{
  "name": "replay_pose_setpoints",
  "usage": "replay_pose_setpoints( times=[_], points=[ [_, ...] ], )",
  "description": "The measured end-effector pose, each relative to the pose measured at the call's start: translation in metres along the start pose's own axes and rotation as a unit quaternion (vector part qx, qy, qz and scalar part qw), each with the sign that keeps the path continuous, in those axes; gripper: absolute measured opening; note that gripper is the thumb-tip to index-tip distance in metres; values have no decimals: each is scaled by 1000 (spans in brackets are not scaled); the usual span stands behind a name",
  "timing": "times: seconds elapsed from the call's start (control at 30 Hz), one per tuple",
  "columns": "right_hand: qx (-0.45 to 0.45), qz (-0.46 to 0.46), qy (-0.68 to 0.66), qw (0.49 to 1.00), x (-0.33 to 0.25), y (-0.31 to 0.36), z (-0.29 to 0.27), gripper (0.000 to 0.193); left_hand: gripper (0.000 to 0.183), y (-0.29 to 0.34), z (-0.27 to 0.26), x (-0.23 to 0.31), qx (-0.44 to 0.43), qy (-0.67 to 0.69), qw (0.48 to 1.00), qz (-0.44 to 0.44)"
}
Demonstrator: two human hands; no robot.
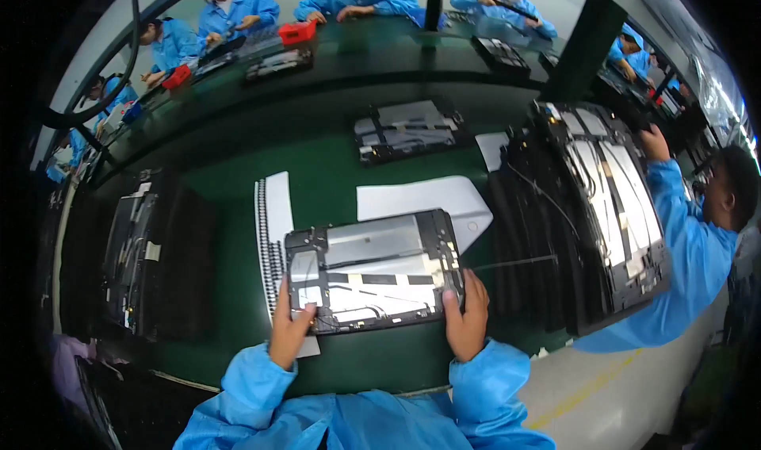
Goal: The person assembles tablet components by peeling adhesive strips from a backing sheet, applying them onto the tablet frames to secure internal cables, and stacking the assembled tablets on the table.
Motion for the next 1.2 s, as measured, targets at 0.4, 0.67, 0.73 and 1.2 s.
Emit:
replay_pose_setpoints(
  times=[0.4, 0.67, 0.73, 1.2],
  points=[
    [-31, -51, -316, 947, -138, -56, -5, 44, 88, 71, -23, 166, 62, 2, 955, 289],
    [-183, -220, -384, 878, -352, -116, 154, 29, 87, 120, -134, 194, 383, 39, 847, 367],
    [-221, -227, -381, 869, -371, -122, 210, 28, 83, 109, -149, 189, 419, 49, 845, 329],
    [-570, -188, -346, 721, -420, -93, 292, 41, 85, 102, -162, 159, 507, -56, 771, 382]
  ],
)
Point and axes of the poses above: each hand's wrist, its own y-axis away from the middle knuckle, its own z-axis out of the palm, x = y × z, the point moved 9 cm from there along -y, towards the middle knuckle, and after that the axes turned 13 degrees about y, right-handed, at the moved point
